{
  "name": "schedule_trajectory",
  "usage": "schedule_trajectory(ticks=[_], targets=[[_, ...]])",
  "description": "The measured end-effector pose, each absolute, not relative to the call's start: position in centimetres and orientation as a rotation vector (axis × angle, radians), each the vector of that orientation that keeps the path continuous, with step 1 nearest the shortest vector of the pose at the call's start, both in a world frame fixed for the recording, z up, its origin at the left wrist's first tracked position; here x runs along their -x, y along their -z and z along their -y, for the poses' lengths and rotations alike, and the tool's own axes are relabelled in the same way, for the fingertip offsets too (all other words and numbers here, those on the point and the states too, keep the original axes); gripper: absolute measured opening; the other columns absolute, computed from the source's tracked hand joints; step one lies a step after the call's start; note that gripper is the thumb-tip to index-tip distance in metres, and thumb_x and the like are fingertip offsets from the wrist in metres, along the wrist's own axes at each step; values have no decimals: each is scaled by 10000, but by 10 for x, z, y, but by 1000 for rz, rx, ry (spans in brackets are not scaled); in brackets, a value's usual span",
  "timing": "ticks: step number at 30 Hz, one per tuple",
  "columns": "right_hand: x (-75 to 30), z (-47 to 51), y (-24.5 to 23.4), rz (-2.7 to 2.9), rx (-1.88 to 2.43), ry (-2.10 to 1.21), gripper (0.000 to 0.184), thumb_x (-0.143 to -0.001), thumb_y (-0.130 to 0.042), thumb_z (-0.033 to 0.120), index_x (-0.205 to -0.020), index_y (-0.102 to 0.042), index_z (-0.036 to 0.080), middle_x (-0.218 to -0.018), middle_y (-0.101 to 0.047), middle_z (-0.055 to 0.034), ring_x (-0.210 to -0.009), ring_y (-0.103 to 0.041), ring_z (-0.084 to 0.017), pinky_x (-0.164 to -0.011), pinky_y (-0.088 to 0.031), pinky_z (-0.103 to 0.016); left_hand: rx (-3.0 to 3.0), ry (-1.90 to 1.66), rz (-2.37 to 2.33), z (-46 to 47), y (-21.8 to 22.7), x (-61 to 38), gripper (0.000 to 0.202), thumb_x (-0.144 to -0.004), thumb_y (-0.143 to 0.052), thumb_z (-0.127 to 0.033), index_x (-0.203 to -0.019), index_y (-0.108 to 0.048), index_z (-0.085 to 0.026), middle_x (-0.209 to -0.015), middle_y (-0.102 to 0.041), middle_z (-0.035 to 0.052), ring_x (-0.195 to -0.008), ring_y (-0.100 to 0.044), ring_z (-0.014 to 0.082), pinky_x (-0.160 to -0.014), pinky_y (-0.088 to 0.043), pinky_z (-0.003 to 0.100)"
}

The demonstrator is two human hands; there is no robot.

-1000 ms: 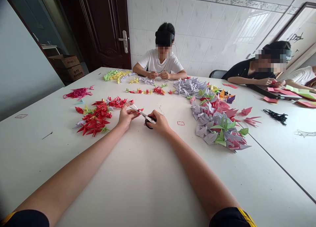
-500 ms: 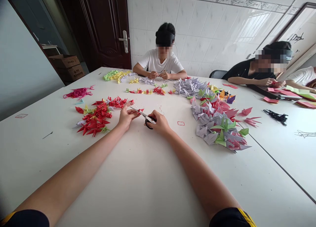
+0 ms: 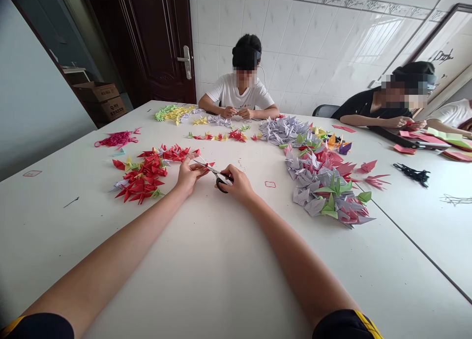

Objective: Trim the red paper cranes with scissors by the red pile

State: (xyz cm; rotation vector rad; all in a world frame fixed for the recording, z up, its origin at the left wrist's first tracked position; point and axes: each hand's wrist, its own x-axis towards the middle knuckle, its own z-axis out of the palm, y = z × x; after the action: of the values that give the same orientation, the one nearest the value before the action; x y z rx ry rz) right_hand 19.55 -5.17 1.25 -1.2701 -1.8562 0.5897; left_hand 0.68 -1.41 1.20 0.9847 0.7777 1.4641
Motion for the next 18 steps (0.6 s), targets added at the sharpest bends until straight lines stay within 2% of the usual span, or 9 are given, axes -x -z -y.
schedule_trajectory(ticks=[8,18], targets=[[-195,53,-14,1897,1291,-540,373,-664,-738,433,-904,-532,235,-846,-609,8,-677,-471,-145,-608,-376,-275,-983,-1431,-784,13,-11,-6,529,-621,-721,-107,-1111,-544,-195,-760,-711,10,-754,-712,175,-870,-533,394],[-194,53,-14,1918,1314,-523,348,-673,-729,419,-889,-523,241,-862,-621,6,-696,-499,-154,-626,-396,-282,-992,-1450,-782,14,-12,-6,553,-617,-693,-86,-1136,-541,-201,-741,-703,2,-751,-704,163,-888,-534,398]])
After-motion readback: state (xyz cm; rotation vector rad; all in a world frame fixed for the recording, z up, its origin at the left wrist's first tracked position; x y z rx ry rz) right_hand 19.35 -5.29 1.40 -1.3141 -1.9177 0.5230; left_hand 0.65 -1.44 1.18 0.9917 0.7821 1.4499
